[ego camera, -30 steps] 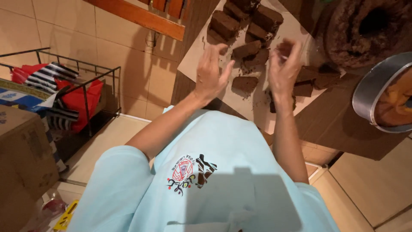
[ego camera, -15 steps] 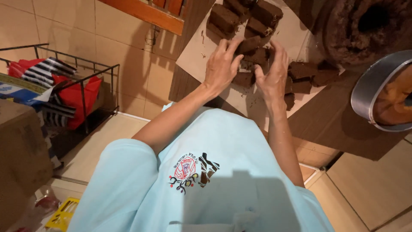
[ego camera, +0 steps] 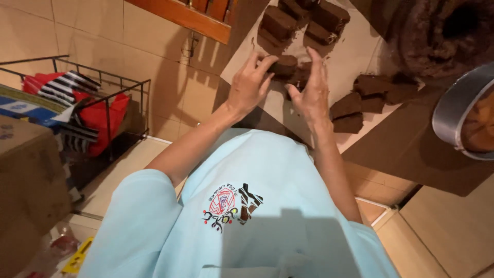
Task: Cutting a large brownie into squares and arranging them on parchment paper
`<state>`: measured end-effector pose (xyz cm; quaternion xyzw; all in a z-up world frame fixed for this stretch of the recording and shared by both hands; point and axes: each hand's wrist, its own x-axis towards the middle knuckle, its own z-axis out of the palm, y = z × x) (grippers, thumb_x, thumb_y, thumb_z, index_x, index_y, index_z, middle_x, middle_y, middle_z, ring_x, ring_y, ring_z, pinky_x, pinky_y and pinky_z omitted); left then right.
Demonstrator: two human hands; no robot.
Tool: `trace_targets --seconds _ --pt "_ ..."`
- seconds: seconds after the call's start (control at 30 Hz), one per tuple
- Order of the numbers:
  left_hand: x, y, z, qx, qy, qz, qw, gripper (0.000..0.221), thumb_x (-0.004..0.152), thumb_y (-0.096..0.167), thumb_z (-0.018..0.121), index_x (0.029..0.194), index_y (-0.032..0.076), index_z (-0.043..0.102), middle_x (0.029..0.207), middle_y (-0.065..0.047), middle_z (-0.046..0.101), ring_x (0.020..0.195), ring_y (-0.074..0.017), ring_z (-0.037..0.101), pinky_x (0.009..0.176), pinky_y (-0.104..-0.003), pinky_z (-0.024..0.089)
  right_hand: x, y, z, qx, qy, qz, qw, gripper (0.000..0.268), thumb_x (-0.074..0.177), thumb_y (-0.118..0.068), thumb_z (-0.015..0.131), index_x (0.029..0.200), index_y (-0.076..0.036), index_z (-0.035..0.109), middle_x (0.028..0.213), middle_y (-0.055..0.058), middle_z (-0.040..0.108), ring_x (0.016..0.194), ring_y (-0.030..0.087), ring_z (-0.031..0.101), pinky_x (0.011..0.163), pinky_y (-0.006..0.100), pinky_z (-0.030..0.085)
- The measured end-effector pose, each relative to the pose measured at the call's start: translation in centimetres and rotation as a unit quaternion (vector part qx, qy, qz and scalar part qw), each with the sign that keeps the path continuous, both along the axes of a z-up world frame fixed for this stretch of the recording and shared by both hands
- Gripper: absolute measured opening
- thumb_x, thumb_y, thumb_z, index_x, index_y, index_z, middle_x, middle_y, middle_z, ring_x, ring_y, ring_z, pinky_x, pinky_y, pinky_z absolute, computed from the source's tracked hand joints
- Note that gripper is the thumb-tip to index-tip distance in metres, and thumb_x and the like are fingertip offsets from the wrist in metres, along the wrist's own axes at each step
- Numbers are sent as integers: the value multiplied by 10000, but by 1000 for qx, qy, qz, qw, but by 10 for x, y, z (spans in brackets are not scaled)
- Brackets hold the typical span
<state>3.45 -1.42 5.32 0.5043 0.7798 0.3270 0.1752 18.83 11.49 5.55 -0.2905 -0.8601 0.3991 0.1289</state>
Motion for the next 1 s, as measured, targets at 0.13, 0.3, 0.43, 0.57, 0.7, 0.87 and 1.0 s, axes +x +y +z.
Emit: trace_targets --seconds 0.13,0.3,0.43,0.57,0.7,0.87,1.0 --pt "-32 -11 8 10 -54 -21 998 499 860 -140 631 1290 105 570 1202 -163 525 974 -406 644 702 -464 527 -27 -28 -4 -76 10 -60 995 1015 849 92 802 1621 -121 178 1602 268 408 1357 390 538 1151 473 485" --pt "-64 -14 -7 -3 -54 -74 996 438 904 -90 703 1272 93 552 1192 -157 485 830 -401 657 625 -468 516 -48 -59 -7 -56 29 -88 994 994 859 -14 764 1638 -111 155 1692 214 304 1576 416 350 1310 529 347" --pt "-78 -11 -9 17 -119 -107 987 307 982 44 709 1251 49 559 1167 -157 483 579 -248 512 657 -396 465 -60 -76 -13 -67 30 -162 984 1025 878 97 822 1632 -131 166 1690 217 317 1593 387 317 1311 501 341" --pt "-85 -5 -20 42 -70 -116 990 259 1017 5 674 1236 55 546 1185 -160 458 776 -356 601 616 -418 480 -73 -82 -14 -46 44 -183 981 982 861 79 798 1624 -128 215 1665 200 377 1565 385 386 1308 510 362" --pt "-87 2 -17 70 -88 -91 989 319 958 -38 682 1232 51 546 1168 -146 503 896 -349 634 730 -410 531 -82 -83 -21 -50 73 -206 975 968 902 33 880 1613 -132 244 1635 196 400 1445 346 539 1148 404 552" --pt "-90 4 -22 61 -123 -78 987 435 899 -31 705 1278 57 510 1174 -143 552 1081 -331 639 887 -412 542 -83 -86 -22 -83 57 -227 969 946 918 0 862 1622 -191 259 1640 152 412 997 188 596 811 280 552" --pt "-94 4 -16 50 -138 -89 985 463 951 69 709 1351 80 476 1258 -157 547 1153 -350 624 916 -450 535 -79 -76 -3 -96 35 -228 968 996 883 -37 913 1608 -182 245 1344 128 521 958 180 548 829 285 564"
